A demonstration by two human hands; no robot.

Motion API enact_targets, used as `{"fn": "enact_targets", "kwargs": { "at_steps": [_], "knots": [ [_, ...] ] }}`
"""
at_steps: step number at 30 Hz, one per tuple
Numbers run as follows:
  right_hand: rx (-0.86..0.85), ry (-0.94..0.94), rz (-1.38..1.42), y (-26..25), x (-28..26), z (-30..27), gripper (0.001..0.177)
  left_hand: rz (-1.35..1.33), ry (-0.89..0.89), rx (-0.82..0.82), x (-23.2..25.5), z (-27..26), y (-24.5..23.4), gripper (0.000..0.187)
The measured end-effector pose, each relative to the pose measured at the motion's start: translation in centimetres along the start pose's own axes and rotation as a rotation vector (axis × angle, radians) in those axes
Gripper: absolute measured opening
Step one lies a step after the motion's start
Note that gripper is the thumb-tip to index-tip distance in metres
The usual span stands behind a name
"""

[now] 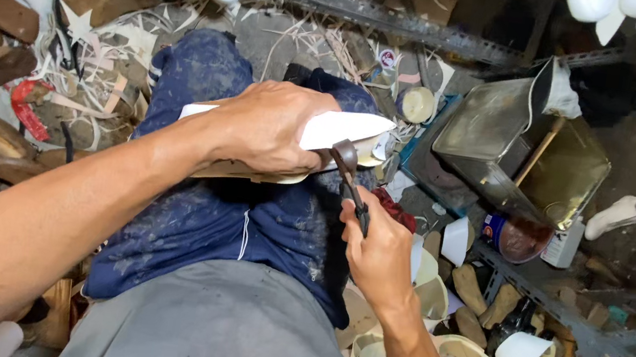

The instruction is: The person constructs a white shoe by using pincers to pull leather over a wooden last, applying adhesive with a brush, and hammering the leather onto the sole.

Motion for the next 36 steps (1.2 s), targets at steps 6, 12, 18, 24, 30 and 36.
{"fn": "enact_targets", "kwargs": {
  "at_steps": [6, 12, 18, 24, 30, 36],
  "knots": [
    [-0.033, -0.019, 0.042, -1.3, -1.6, 0.2, 0.025, -0.104, -0.021, -0.043, 2.0, -0.1, -1.1, 0.060],
    [0.118, -0.059, 0.112, 1.5, 0.5, 0.0, 0.016, -0.053, 0.006, -0.051, 0.4, 0.2, -0.3, 0.056],
    [0.250, -0.136, 0.129, 3.0, 0.8, 0.5, 0.014, -0.045, -0.024, -0.082, 1.8, 0.0, -1.0, 0.056],
    [0.211, -0.066, -0.023, 2.3, -1.0, -2.5, 0.014, 0.053, 0.108, -0.061, 1.5, -0.9, 0.2, 0.080],
    [0.123, 0.052, -0.142, 4.7, 4.6, -5.0, 0.009, 0.298, 0.153, -0.003, 0.9, -1.6, 4.3, 0.073],
    [0.106, 0.074, -0.136, 5.5, 4.3, -4.2, 0.008, 0.217, 0.161, 0.048, -0.2, -1.9, 4.1, 0.061]
  ]
}}
Point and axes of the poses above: each hand's wrist, its own z-axis towards the middle knuckle, its own y-axis out of the palm, x = y × z, the point moved 2 cm from there along z, towards the middle knuckle, and after that the axes turned 10 degrees about y, right-handed, at the moved point
